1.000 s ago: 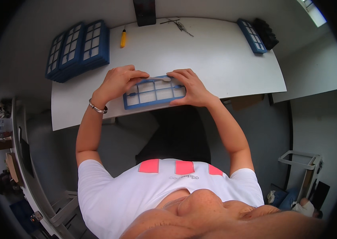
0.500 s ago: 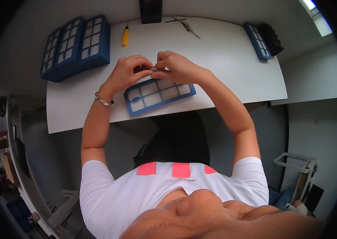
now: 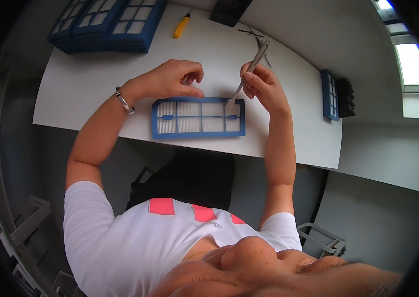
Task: The person cleans rectangular filters using a small brush. They pick up one filter at a time, brush the mesh surfaces, and then set the cleaned filter aside on a stack of other filters.
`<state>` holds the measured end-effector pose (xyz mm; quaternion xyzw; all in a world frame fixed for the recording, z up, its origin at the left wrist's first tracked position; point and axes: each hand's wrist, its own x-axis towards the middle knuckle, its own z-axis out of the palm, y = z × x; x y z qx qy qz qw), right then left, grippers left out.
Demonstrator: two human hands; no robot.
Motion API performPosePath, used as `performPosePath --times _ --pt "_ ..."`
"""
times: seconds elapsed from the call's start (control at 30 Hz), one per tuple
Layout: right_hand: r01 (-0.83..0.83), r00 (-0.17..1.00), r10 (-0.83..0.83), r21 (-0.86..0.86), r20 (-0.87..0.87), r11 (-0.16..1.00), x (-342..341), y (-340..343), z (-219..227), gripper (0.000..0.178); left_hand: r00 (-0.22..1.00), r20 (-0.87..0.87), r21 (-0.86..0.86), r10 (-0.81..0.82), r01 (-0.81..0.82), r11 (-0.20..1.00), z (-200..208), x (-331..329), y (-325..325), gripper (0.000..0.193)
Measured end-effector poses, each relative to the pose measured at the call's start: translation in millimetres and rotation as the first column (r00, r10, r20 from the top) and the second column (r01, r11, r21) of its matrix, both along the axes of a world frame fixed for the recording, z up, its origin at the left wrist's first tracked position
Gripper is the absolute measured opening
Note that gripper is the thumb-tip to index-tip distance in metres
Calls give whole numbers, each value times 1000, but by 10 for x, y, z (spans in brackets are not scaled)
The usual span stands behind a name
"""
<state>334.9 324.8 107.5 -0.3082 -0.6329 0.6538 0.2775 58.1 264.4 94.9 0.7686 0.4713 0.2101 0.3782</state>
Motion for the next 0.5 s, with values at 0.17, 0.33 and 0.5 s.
performPosePath --times 0.17,0.33,0.5 --pt "0 998 5 -93 57 996 19 -84 -50 18 958 -210 178 -194 233 956 -126 -40 -81 41" --pt "-12 1000 14 -140 15 990 107 6 -119 19 953 -217 21 -210 219 975 -39 -55 -32 35" --pt "57 998 -57 -166 8 985 210 102 -91 19 964 -185 48 -193 205 978 -105 -90 -9 35"
